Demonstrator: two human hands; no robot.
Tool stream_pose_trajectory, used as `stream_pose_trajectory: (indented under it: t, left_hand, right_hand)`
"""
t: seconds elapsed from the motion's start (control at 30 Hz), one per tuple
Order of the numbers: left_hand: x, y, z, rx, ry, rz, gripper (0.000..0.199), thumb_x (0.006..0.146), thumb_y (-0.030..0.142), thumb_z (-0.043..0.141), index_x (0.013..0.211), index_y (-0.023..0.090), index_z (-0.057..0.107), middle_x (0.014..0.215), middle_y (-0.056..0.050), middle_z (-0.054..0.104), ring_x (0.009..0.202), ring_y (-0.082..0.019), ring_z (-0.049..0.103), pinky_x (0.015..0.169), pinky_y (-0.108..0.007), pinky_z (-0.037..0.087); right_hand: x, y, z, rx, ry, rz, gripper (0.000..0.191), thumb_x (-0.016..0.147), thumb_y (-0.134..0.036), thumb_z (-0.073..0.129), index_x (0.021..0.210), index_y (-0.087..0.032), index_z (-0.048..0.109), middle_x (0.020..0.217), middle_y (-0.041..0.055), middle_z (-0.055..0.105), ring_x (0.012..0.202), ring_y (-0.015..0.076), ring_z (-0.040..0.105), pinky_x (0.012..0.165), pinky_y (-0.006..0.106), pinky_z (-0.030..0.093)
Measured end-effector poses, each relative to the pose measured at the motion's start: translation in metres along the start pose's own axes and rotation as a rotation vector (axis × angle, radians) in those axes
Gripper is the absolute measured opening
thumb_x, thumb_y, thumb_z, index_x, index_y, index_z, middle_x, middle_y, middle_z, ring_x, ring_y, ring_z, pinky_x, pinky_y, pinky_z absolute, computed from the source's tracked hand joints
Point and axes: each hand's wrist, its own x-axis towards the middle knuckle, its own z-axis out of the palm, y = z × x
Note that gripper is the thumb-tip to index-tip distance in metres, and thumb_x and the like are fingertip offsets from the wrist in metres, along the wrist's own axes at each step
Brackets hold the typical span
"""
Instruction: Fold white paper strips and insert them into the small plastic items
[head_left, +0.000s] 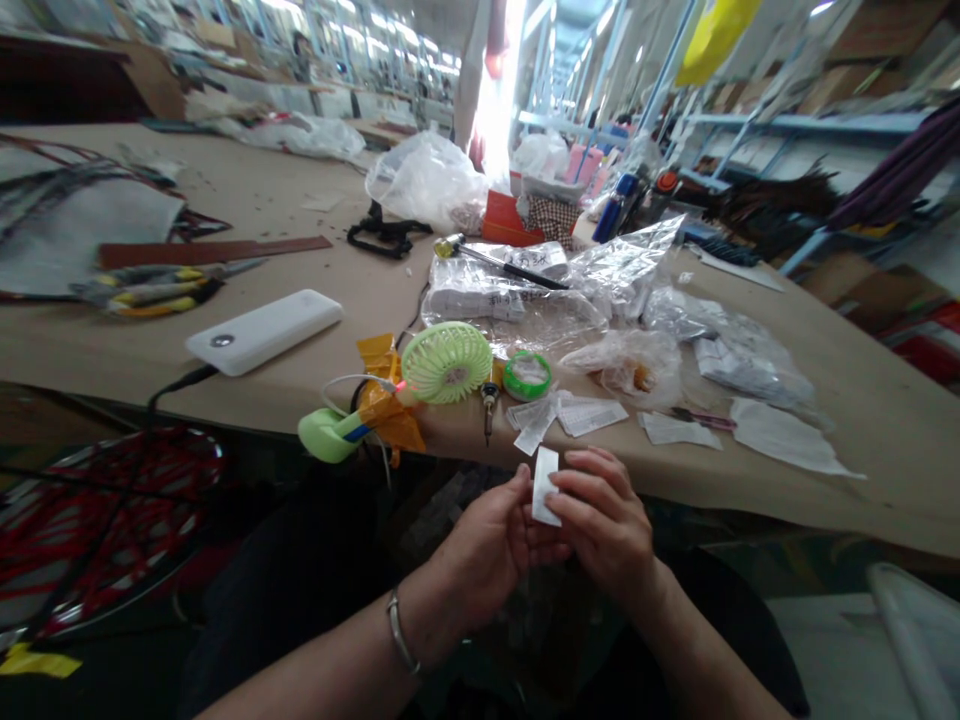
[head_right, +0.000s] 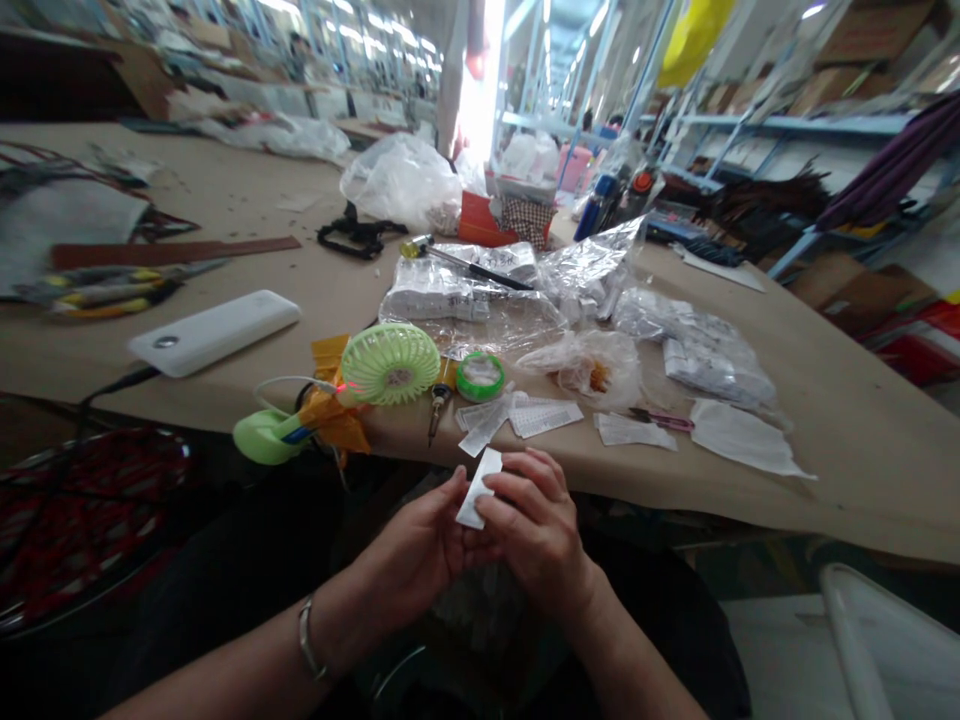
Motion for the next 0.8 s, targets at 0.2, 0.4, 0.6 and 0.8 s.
stream_pose_trajectory:
  t: [0.2, 0.4, 0.6, 0.8]
  left_hand:
    - [0.002, -0.011, 0.004, 0.035, 0.102, 0.045, 0.011, 0.073, 0.017, 0.066, 0.080, 0.009, 0.061, 0.066, -0.002, 0.061, 0.052, -0.006, 0.055, 0.048, -0.016, 0.041]
    - [-0.003, -0.009, 0.012, 0.298, 0.240, 0.007, 0.015, 0.079, 0.023, 0.059, 0.088, 0.010, 0.059, 0.065, -0.006, 0.064, 0.054, -0.013, 0.060, 0.053, -0.024, 0.048]
    - [-0.004, -0.012, 0.008, 0.378, 0.241, -0.003, 0.016, 0.078, 0.024, 0.061, 0.085, 0.010, 0.060, 0.066, -0.006, 0.065, 0.054, -0.012, 0.060, 0.053, -0.023, 0.047]
    - [-0.003, -0.004, 0.011, 0.384, 0.282, -0.036, 0.015, 0.079, 0.023, 0.060, 0.084, 0.010, 0.061, 0.070, -0.008, 0.066, 0.058, -0.014, 0.062, 0.055, -0.024, 0.049]
  right_hand:
    - [-0.020, -0.017, -0.009, 0.008, -0.138, 0.016, 0.020, 0.085, -0.015, 0.052, 0.101, -0.023, 0.061, 0.096, 0.0032, 0.067, 0.106, 0.0210, 0.054, 0.096, 0.044, 0.042]
    - [0.000, 0.030, -0.012, -0.350, -0.187, 0.271, 0.042, 0.084, -0.029, 0.055, 0.123, -0.012, 0.051, 0.115, 0.0155, 0.059, 0.115, 0.0305, 0.046, 0.094, 0.049, 0.042]
    - [-0.008, 0.052, -0.006, -0.422, -0.194, 0.240, 0.023, 0.087, -0.020, 0.051, 0.107, -0.018, 0.062, 0.110, 0.0091, 0.063, 0.107, 0.0251, 0.053, 0.094, 0.042, 0.043]
    - [-0.015, 0.056, -0.009, -0.202, 0.021, 0.291, 0.013, 0.086, -0.017, 0.053, 0.090, -0.019, 0.065, 0.095, 0.0058, 0.069, 0.100, 0.0206, 0.060, 0.090, 0.039, 0.048]
